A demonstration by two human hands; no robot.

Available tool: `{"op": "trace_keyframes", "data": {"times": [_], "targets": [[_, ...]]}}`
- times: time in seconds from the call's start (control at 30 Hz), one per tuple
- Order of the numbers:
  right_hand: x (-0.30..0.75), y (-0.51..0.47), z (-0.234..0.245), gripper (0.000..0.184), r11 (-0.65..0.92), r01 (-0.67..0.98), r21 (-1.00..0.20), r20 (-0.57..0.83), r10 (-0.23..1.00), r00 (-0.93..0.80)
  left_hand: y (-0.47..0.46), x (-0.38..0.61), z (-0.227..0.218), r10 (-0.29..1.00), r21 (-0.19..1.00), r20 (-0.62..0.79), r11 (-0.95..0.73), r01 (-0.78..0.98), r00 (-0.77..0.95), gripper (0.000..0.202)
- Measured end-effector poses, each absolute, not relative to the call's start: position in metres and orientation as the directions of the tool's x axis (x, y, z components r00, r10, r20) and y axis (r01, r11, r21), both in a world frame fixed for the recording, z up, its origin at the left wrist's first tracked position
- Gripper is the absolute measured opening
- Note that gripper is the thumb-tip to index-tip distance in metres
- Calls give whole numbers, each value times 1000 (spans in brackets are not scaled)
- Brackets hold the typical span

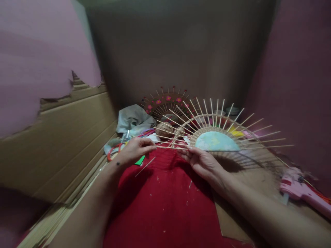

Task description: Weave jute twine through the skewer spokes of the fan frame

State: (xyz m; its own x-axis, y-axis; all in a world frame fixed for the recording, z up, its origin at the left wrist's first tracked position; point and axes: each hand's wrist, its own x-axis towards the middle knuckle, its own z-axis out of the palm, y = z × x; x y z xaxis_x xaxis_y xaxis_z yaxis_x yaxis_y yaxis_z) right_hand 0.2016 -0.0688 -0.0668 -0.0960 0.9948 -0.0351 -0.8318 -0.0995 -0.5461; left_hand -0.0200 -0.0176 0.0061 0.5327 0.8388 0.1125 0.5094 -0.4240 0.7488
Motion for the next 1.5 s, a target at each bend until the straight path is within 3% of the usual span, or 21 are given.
{"op": "trace_keyframes", "data": {"times": [0.17, 0.5, 0.73, 0.9, 1.03, 1.33, 1.4, 1.5], "targets": [[201, -71, -64, 10, -118, -816, -566, -63, 993, -100, -6, -23, -5, 854, 668, 260, -496, 555, 451, 16], [203, -70, -65, 6, -95, -795, -599, -87, 995, -53, -5, -20, -4, 829, 474, 322, -559, 680, 457, 10], [203, -70, -66, 7, -92, -803, -589, -82, 995, -54, 3, -24, -14, 899, 613, 261, -437, 658, 353, 12], [203, -73, -64, 6, -81, -800, -595, -71, 996, -48, 9, -29, -16, 925, 854, 159, -304, 423, 344, 20], [203, -77, -62, 6, -106, -793, -601, -48, 994, -96, 10, -36, -17, 907, 953, 36, -158, 258, 419, 27], [201, -88, -59, 11, -199, -829, -523, 21, 969, -246, -41, 12, -28, 811, 980, -175, 91, 174, 558, 17], [201, -91, -60, 12, -229, -825, -517, -1, 964, -267, -50, 25, -29, 786, 963, -209, 61, 263, 582, 19], [201, -94, -63, 12, -258, -833, -490, -35, 960, -277, -50, 34, -30, 807, 967, -127, -30, 255, 577, 18]]}}
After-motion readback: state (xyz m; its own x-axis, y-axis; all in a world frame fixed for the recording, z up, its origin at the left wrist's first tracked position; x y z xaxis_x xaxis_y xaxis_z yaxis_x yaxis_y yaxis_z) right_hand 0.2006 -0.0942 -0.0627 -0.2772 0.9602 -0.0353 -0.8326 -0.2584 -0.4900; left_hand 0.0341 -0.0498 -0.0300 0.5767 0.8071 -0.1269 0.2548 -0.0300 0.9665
